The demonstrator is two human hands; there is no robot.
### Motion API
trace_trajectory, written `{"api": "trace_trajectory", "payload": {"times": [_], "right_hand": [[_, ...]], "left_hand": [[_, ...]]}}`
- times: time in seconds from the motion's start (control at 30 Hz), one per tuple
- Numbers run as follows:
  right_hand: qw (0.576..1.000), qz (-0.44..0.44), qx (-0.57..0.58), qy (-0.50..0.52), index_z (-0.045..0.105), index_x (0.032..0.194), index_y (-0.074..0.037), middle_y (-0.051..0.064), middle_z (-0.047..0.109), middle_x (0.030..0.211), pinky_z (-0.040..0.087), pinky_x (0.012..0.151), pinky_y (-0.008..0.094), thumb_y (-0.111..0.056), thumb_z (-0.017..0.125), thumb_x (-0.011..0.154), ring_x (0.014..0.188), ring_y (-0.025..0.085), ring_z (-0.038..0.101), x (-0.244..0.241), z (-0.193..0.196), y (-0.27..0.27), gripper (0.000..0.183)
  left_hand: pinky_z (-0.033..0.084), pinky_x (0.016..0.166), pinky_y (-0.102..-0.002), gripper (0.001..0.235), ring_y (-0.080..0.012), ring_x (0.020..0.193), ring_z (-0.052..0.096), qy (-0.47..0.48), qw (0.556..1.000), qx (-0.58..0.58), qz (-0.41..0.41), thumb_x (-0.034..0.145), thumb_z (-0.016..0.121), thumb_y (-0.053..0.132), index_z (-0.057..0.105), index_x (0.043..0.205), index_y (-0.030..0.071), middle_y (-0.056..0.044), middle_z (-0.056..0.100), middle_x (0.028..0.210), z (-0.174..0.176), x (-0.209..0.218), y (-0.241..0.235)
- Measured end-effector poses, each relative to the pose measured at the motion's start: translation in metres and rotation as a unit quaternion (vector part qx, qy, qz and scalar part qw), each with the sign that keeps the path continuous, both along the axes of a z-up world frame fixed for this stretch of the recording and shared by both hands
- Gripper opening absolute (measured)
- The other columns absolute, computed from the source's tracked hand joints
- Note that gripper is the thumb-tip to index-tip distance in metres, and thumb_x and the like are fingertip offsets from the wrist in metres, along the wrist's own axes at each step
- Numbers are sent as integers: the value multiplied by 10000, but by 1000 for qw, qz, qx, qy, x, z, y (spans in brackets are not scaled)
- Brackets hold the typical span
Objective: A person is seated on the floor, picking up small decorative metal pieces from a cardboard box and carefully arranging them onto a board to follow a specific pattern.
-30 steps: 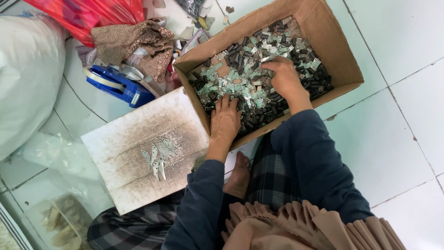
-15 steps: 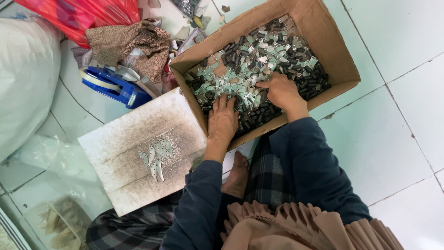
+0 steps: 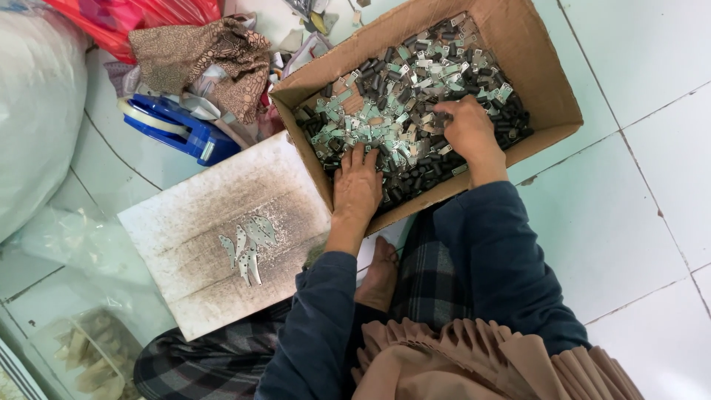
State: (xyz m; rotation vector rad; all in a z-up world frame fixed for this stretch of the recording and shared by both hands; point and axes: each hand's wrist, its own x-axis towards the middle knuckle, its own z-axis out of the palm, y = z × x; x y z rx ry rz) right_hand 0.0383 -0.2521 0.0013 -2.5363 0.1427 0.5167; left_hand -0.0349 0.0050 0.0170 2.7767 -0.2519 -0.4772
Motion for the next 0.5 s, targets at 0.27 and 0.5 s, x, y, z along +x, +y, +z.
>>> {"api": "trace_trajectory", "payload": {"times": [0.27,0.5], "right_hand": [[982,128,-124,68,731,1271,-256,154,583,1209,494,932,546,-356,843,809,1232,403,548,-3,8,33,486],[973,157,-161,52,764,1207,-189,139,631,1160,501,897,529,-302,815,879,1177,374,580,-1,17,32,351]], "left_hand": [[484,1009,-523,509,-387,1453,361,3,1000,0,-3,967,626,271,493,1445,155,-140,361,1544,0,0,0],[483,998,-518,488,-389,1448,367,7,1000,-2,-7,983,615,248,494,1444,141,-146,371,1535,7,0,-1]]}}
